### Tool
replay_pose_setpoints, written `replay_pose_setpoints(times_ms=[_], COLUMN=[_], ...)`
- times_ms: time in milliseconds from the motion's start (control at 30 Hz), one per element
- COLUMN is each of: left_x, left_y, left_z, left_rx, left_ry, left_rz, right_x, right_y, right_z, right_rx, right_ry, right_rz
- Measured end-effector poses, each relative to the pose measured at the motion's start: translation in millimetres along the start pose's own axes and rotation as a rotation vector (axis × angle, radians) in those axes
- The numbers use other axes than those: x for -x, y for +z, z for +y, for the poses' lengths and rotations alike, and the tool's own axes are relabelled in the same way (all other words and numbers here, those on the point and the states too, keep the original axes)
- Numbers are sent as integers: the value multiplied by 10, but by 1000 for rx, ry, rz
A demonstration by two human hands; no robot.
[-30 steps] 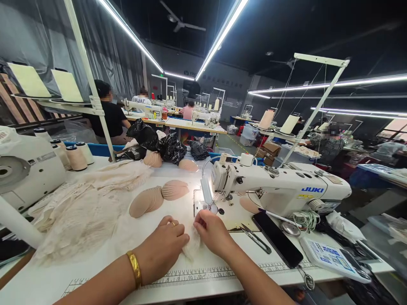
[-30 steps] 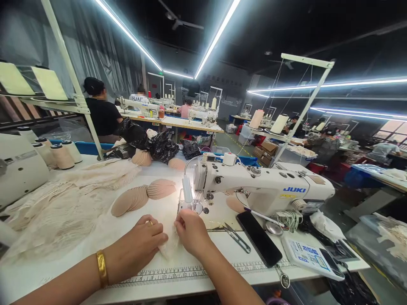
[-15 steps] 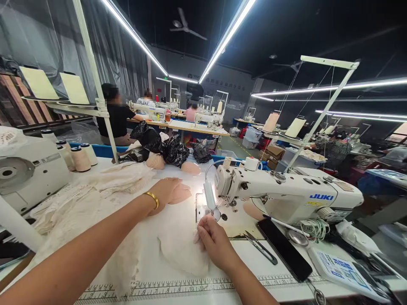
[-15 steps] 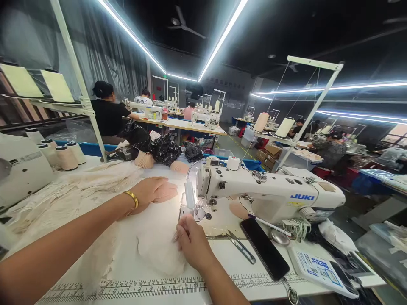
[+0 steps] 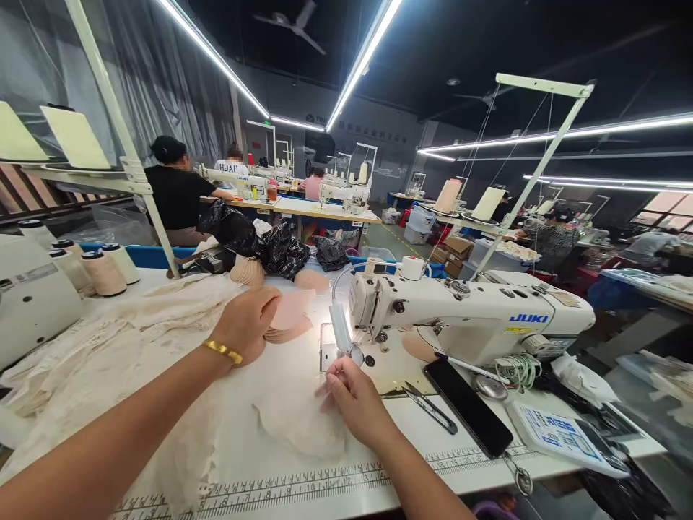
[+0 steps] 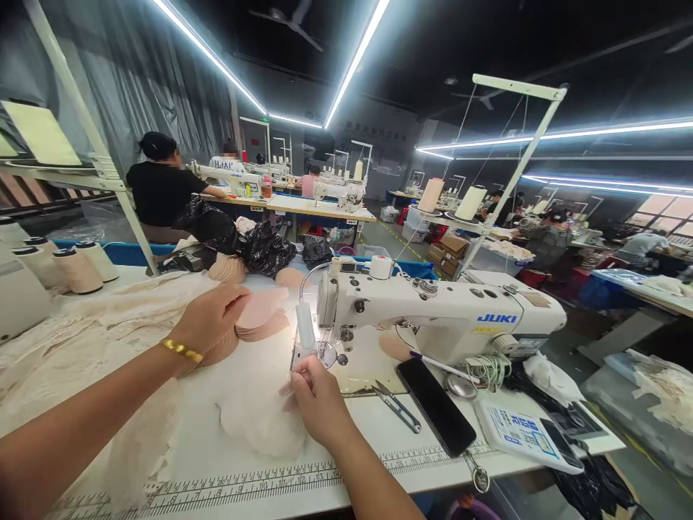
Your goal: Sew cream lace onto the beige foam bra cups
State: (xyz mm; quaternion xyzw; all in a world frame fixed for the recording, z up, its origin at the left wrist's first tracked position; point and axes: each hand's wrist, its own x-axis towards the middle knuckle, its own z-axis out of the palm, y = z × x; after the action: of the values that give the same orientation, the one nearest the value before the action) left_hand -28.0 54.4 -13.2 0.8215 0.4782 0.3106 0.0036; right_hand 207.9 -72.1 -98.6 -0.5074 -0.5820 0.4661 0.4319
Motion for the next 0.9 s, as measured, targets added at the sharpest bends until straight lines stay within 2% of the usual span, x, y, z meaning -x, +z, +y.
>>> replay_pose_setpoints(times_ms=[67, 100, 167, 300, 400, 467, 500, 567, 633, 667, 733, 833, 900], left_x=[247, 383, 651, 1013, 1046, 974, 923, 823, 762, 751, 758, 764, 735], left_y=[-113, -147, -158, -17, 70, 66, 49, 4, -28, -35, -35, -33, -50], left_z=[126, 188, 298, 449, 554, 640, 682, 745, 757, 743, 692, 610, 566], left_rx=[74, 166, 273, 276, 250, 304, 357, 482, 530, 501, 368, 165, 46], left_ry=[-35, -90, -170, -221, -148, 13, 94, 175, 148, 136, 127, 92, 71], left_rz=[-115, -233, -367, -471, -449, -396, -412, -580, -793, -854, -846, -643, -493], right_x=[-16, -22, -28, 13, 105, 194, 243, 340, 415, 439, 453, 400, 330], right_y=[-19, -30, -50, -62, -33, -10, -6, -25, -84, -123, -191, -198, -135], right_z=[11, 21, 41, 36, -47, -128, -166, -224, -248, -247, -231, -199, -176], right_rx=[-45, -82, -159, -178, -66, 77, 146, 257, 340, 380, 449, 517, 534], right_ry=[19, 23, 20, -6, -71, -177, -241, -366, -465, -509, -593, -690, -722], right_rz=[3, -1, -13, -23, -39, -73, -98, -140, -120, -78, 48, 237, 315])
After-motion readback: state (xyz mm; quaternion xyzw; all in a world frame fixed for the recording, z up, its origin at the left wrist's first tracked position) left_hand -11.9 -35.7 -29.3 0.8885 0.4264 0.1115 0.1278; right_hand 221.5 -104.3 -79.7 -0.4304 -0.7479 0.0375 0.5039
